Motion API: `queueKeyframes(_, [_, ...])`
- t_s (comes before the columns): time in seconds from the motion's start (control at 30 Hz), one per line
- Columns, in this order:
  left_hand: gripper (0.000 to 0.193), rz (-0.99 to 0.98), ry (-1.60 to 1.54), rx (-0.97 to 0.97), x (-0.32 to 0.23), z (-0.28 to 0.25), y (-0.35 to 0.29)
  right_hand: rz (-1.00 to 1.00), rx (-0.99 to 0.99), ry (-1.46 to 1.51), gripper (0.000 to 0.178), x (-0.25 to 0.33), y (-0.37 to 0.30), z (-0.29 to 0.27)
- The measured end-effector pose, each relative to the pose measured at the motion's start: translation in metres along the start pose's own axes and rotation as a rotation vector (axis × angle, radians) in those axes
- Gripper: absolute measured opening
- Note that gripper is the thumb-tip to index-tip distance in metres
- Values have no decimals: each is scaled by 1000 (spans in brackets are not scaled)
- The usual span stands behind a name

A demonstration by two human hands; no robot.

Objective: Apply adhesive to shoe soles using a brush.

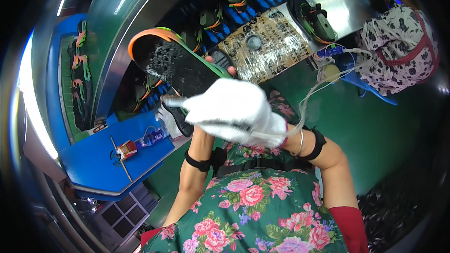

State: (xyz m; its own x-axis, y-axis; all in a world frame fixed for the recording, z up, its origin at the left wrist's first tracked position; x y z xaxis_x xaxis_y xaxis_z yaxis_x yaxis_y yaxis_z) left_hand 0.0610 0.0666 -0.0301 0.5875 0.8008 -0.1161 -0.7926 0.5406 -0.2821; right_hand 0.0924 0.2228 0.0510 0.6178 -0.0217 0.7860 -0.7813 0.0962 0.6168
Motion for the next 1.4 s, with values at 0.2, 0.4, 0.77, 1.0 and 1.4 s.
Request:
queueKeyframes(0.2, [98,-18,49,95,-6,23,11,-175,10,-176,32,-3,-8,5])
queueKeyframes(0.4, [87,121,-117,-27,-7,43,8,-58,-13,-132,32,-7,-5,-13])
queueKeyframes(0.77, [87,126,-89,115,-24,26,13,-91,34,-138,25,-2,-13,-8])
queueKeyframes(1.0, [104,182,-73,49,-32,28,6,65,51,100,20,-6,-11,-8])
queueKeyframes(1.4, [108,3,128,87,-51,23,-5,63,140,-9,19,-12,-11,-6])
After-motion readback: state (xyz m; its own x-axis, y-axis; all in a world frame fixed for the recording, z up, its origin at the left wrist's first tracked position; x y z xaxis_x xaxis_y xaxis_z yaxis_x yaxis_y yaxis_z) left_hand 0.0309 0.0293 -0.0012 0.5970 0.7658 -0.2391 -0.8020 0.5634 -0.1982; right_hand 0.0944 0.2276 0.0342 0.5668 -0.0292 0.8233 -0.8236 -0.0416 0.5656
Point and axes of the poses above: each hand's wrist, its own y-axis towards the middle knuckle, its own z-axis out of the palm, x = y × z, the point moved 1 cm from there along y, towards the middle knuckle, and after that the axes turned 15 degrees about -x, right-handed, at the moved point
